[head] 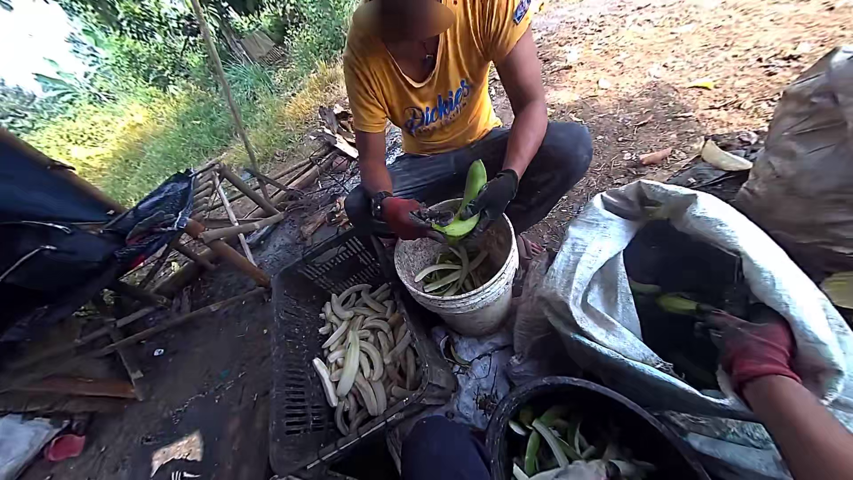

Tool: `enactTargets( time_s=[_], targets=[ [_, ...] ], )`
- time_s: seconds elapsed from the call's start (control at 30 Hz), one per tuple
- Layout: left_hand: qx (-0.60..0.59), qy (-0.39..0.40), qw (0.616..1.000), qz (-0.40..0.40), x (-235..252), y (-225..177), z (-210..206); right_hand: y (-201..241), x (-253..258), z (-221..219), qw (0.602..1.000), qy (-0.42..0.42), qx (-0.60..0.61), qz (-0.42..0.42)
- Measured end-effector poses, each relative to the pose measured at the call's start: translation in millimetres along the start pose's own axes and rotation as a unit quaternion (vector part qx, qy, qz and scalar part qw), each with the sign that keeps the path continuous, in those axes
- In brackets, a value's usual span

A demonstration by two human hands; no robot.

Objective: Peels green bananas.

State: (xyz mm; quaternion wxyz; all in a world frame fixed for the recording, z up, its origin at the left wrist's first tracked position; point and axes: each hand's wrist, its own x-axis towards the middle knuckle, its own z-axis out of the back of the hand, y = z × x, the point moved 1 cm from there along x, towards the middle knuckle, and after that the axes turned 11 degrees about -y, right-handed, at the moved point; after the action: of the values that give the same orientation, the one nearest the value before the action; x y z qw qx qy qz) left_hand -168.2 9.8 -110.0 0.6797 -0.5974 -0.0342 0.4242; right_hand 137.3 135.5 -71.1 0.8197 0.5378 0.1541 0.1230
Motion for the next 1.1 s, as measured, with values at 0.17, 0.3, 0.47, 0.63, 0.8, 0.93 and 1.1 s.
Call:
enactTargets(
  time_s=[0.17,0.3,0.47,0.63,0.8,0.93,1.1],
  targets=[
    [0.125,-0.394,0.903,-0.120,-12,-36,8,78,-65,66,0.984,0.077,0.080,0.138],
    [0.196,-0.579,0.704,-0.362,-10,-82,47,120,-147,111,0.964,0.193,0.141,0.116],
    [0.148,-0.535,0.774,-0.304,-26,-95,56,104,-221,127,0.925,0.337,0.173,-0.022],
    [-0.160,-0.251,0.954,0.047,-37,-51,56,13,-219,124,0.949,0.298,-0.045,0.095],
    [-0.251,-0.061,0.945,0.203,-30,-15,27,-52,-241,127,0.863,0.347,-0.349,0.115],
    [-0.160,-0.030,0.955,0.249,-14,21,5,-76,-252,117,0.816,0.354,-0.453,0.064],
    [-0.127,-0.028,0.949,0.287,-12,27,10,-83,-257,106,0.783,0.393,-0.478,0.063]
  ],
)
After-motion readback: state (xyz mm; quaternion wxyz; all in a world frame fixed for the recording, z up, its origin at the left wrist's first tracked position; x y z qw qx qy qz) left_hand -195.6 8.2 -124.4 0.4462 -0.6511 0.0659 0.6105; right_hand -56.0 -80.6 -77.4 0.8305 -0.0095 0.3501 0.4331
